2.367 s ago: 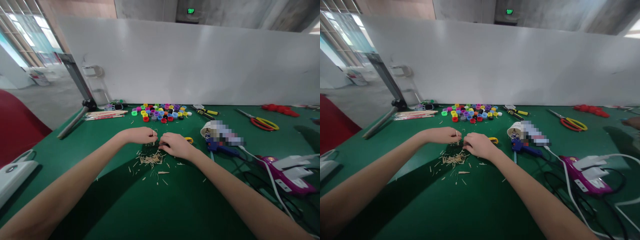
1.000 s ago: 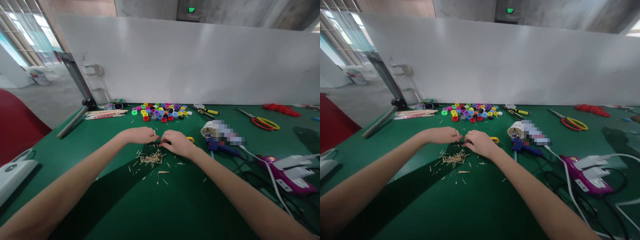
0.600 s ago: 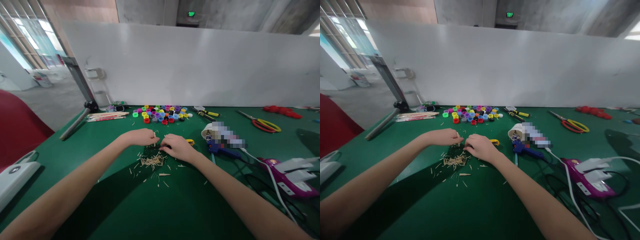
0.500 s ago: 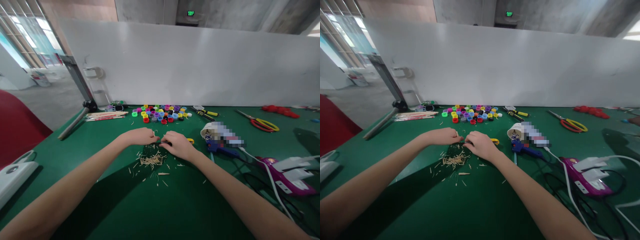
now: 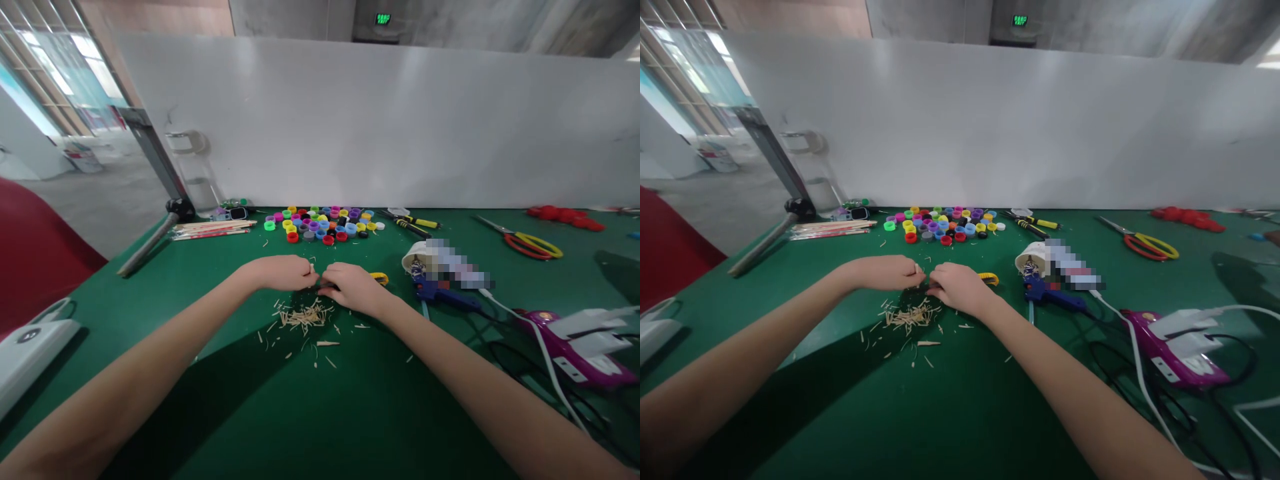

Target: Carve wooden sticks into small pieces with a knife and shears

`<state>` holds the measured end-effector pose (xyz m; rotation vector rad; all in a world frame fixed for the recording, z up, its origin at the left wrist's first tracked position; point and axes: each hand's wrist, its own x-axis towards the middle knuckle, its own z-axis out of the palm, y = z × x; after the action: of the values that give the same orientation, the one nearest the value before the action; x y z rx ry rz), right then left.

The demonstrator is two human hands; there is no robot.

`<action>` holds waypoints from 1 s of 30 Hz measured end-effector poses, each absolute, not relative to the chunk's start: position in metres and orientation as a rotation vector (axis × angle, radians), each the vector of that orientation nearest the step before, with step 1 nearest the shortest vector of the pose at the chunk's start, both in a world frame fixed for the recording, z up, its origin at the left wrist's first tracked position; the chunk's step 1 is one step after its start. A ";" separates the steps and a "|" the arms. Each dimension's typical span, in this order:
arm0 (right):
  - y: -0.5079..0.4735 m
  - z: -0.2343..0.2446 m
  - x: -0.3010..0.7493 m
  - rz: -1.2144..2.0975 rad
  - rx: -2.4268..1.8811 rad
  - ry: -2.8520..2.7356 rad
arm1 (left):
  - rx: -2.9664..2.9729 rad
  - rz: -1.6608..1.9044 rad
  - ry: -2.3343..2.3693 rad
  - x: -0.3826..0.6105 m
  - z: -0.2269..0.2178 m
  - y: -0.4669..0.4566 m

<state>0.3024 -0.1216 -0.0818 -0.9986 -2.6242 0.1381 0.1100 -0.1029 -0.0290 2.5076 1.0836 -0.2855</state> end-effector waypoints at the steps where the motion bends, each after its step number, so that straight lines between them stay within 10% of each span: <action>1: -0.122 -0.082 0.302 0.117 -1.006 -2.644 | 2.510 -0.298 1.084 0.111 -0.028 -0.104; 30: -0.121 -0.086 0.303 0.100 -1.002 -2.625 | 2.514 -0.346 1.129 0.111 -0.026 -0.107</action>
<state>0.3032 -0.1214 -0.0859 -1.0022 -2.6251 0.0996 0.1114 -0.1069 -0.0262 2.5140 1.1288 -0.3461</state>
